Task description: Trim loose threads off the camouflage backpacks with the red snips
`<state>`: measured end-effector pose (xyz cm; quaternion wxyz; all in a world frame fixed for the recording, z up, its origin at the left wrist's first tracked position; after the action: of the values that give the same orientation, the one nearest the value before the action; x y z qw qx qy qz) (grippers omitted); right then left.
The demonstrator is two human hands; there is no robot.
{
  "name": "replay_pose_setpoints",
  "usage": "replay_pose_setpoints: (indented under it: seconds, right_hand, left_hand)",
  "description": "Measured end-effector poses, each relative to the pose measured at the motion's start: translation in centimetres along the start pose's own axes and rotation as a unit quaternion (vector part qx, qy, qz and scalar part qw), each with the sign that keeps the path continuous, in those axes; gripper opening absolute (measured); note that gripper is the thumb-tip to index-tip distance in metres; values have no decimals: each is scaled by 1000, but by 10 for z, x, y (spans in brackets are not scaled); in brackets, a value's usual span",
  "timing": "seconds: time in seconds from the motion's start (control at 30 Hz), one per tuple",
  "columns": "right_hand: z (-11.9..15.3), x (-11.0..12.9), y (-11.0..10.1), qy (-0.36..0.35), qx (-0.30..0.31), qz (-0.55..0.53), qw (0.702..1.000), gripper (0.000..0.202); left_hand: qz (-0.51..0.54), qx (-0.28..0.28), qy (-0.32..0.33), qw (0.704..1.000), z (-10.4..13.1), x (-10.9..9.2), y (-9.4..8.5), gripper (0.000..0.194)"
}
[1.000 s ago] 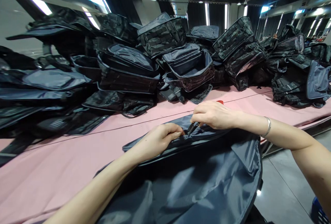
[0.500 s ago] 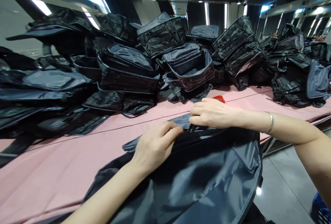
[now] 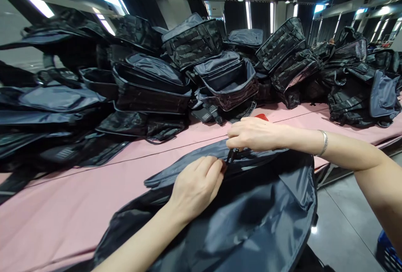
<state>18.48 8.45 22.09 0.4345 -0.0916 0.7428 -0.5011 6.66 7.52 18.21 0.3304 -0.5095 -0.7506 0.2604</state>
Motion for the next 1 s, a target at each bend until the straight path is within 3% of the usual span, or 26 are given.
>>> replay_pose_setpoints:
  seconds: [0.17,0.47,0.6,0.73,0.8,0.87,1.0]
  right_hand:
    - [-1,1,-1,-35,-1,-6,999,13]
    - [-6,19,-14,-84,-21,68,994,24]
    - [3,2,-9,-22,-66,47,996,23]
    - [33,-24,1,92,-120,-61,987,19]
    - [51,-33,3,142,-148,-164,965,22]
    - [68,-38,4,193,-176,-281,923,20]
    - [91,-27,-2,248,-185,-532,788,31]
  left_hand:
    - [61,0,-19,998,1,4,1,6]
    - [16,-15,5,1000,-1,6,-2,6]
    - [142,-9,-8,990,4,17,-5,9]
    - [252,16,2,968,16,23,-6,9]
    - [276,11,-4,961,21,26,-7,7]
    - [279,-2,-24,960,24,31,-9,8]
    - [244,20,-80,966,28,47,-7,5]
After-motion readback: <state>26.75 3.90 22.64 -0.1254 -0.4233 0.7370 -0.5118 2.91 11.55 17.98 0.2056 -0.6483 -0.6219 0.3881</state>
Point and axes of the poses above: each hand's wrist, its own z-axis away from the middle knuckle, its own y-axis out of the palm, x = y × z, the point moved 6 cm from there along -z, towards the middle knuckle, and after that the axes turned 14 degrees about z, right-handed, at the moved point
